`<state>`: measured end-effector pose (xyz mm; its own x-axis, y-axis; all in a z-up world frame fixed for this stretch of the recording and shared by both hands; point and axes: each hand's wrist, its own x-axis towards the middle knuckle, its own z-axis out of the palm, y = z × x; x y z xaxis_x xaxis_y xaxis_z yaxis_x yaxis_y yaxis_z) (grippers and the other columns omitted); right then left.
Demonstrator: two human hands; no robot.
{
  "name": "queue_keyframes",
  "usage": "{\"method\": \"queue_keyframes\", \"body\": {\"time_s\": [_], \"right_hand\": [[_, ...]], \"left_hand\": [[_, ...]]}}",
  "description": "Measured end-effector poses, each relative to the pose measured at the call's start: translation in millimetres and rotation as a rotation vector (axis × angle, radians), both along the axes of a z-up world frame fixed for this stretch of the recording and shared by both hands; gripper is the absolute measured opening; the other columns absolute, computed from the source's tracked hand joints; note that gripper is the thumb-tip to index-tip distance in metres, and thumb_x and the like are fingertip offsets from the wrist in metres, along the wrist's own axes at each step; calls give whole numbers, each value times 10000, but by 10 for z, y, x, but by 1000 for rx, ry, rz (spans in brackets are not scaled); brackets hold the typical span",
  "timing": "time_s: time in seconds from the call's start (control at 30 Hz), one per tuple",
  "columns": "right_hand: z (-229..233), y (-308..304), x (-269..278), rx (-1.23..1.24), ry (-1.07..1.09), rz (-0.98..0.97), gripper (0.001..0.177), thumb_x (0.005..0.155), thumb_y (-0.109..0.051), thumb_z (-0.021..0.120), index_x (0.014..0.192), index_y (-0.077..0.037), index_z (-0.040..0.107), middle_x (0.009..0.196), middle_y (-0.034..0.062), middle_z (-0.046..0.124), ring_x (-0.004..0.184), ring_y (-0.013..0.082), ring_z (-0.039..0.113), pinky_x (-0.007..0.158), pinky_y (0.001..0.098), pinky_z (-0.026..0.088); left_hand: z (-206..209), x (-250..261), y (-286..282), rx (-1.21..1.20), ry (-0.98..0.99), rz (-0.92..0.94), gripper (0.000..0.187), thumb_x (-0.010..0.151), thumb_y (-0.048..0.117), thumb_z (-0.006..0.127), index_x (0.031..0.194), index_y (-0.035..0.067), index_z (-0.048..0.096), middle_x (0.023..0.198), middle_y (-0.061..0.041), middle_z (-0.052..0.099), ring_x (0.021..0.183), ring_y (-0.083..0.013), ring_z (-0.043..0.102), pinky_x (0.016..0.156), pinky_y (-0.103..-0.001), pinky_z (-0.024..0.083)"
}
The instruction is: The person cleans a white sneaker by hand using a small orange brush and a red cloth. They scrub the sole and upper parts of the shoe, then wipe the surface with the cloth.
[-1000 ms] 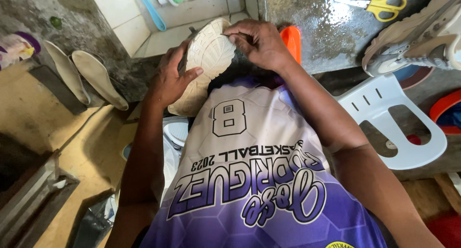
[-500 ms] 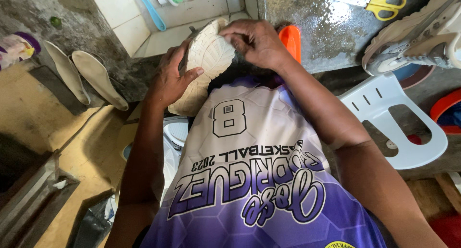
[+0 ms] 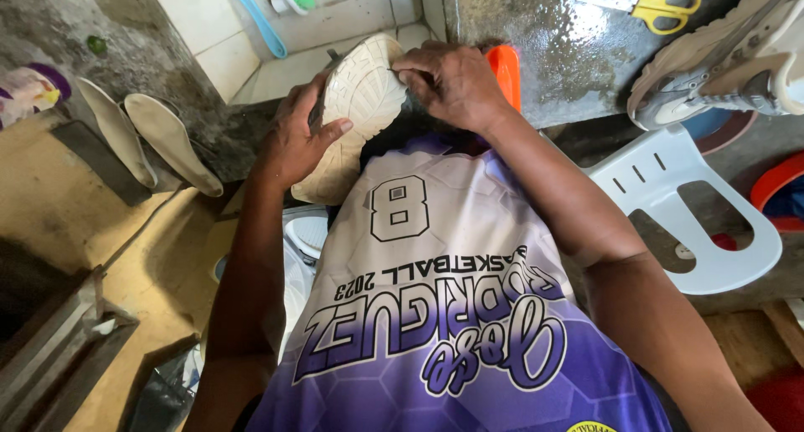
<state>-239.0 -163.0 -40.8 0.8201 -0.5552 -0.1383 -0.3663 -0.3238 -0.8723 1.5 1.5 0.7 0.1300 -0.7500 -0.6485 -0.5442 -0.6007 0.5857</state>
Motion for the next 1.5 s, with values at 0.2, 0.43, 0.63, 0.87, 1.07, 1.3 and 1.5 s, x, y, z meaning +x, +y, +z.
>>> {"method": "queue_keyframes", "body": {"time_s": [0.2, 0.43, 0.63, 0.87, 1.07, 1.3, 1.5], "right_hand": [[85, 29, 1, -42, 99, 85, 113, 928, -105, 709, 1037, -109, 739, 912, 96, 710, 782, 323, 697, 680, 449, 541], [406, -129, -301, 93, -7, -196, 227, 1014, -17, 638, 1230, -64, 690, 1146, 128, 732, 919, 273, 747, 805, 372, 606], [424, -289, -971, -342, 383, -269, 193, 1042, -92, 732, 1231, -57, 719, 1038, 136, 686, 860, 333, 686, 741, 445, 561], [206, -214, -1151, -372, 301, -284, 182, 987, -60, 733, 1167, -83, 741, 990, 121, 680, 858, 304, 673, 725, 403, 545], [75, -71, -613, 95, -112, -170, 289, 997, 37, 628, 1225, -95, 746, 1002, 63, 740, 851, 194, 723, 807, 325, 589], [-68, -126, -56, 59, -70, -60, 290, 904, -16, 705, 1165, -124, 769, 992, 78, 757, 828, 229, 741, 747, 342, 585], [-140, -178, 38, 91, -42, -1, 300, 893, 0, 688, 1152, -126, 771, 1026, 54, 772, 881, 219, 756, 816, 346, 596]], "left_hand": [[-8, -34, 37, -22, -20, -4, 754, 963, 401, 746, 1577, 133, 401, 1488, -189, 529, 1377, -391, 516, 1082, -479, 461], [-95, 16, 304, -122, 29, 68, 820, 963, 446, 758, 1594, 64, 399, 1582, -243, 421, 1468, -410, 453, 1176, -488, 419], [8, 60, 621, 19, 105, 175, 1054, 811, 491, 817, 1624, 46, 316, 1632, -262, 364, 1513, -411, 361, 1192, -506, 328], [64, 35, 654, 70, 164, 217, 1082, 757, 474, 847, 1618, 82, 322, 1617, -222, 425, 1496, -363, 415, 1184, -457, 360], [136, -7, 598, -21, 109, 145, 1002, 781, 415, 860, 1599, 90, 382, 1574, -218, 500, 1470, -359, 482, 1186, -453, 392], [165, -46, 551, -100, 10, 70, 988, 779, 390, 875, 1592, 90, 400, 1519, -246, 521, 1408, -410, 506, 1146, -481, 416], [178, -63, 567, -66, 12, 89, 994, 767, 381, 886, 1589, 104, 399, 1518, -239, 516, 1404, -407, 505, 1140, -492, 418]]}}
